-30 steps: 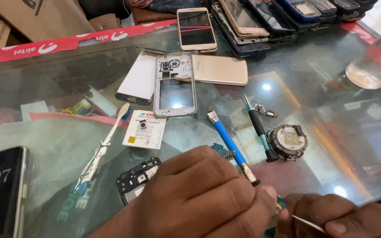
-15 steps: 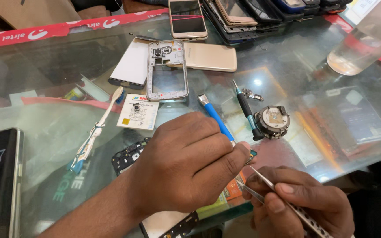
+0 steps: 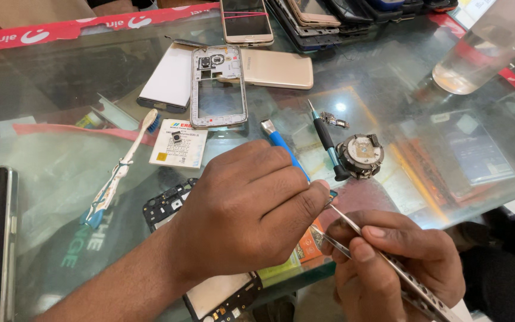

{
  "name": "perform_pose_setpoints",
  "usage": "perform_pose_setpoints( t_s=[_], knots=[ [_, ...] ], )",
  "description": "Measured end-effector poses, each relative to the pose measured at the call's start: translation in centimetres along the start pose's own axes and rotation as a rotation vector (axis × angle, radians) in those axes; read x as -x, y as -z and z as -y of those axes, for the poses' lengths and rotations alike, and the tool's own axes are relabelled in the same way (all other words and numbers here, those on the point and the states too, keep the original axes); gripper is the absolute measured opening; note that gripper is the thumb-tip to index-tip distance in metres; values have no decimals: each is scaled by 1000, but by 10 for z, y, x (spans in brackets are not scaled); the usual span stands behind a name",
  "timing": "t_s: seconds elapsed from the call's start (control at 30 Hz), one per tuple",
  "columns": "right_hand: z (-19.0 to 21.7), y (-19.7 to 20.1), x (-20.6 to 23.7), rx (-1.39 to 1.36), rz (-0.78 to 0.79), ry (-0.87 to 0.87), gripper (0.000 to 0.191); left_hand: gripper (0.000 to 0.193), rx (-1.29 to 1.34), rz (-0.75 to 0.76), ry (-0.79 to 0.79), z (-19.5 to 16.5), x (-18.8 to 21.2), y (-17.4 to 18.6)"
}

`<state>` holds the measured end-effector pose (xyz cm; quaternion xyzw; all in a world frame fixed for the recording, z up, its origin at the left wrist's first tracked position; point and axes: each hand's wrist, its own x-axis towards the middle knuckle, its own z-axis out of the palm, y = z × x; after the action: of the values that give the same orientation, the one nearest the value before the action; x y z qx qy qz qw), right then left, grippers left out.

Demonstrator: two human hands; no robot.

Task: The person repairs a disassembled smartphone on a glass workbench. They use tweezers to hold and position small components on the exposed motherboard, then apply a blue-handled soldering tool to the board, repositioning the phone frame and board between passes.

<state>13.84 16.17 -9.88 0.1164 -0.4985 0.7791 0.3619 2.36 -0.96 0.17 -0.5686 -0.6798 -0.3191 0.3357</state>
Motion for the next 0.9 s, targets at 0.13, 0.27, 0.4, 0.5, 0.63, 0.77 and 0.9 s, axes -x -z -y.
perform_pose_setpoints(
  t_s=[0.13,0.27,0.4,0.5,0.63,0.77,0.9],
  knots=[
    [-5,1,-2,-12,23,33,17,16,4,12,8,0,-1,0],
    [-5,3,-1,73,43,47,12,14,-4,15,13,-2,-2,0],
    [-9,-1,-4,68,5,103,13,14,-30,6,3,-1,-2,-1],
    [-10,-6,-11,15,-36,135,14,13,-24,0,1,1,0,-2],
    [-4,-11,-22,-140,-32,93,16,10,-30,16,7,6,2,-4],
    [4,-9,-32,-273,-68,-3,11,13,-47,14,3,9,5,-4],
    [16,11,-41,167,-54,-52,18,15,-46,80,-12,12,8,-6]
  ],
)
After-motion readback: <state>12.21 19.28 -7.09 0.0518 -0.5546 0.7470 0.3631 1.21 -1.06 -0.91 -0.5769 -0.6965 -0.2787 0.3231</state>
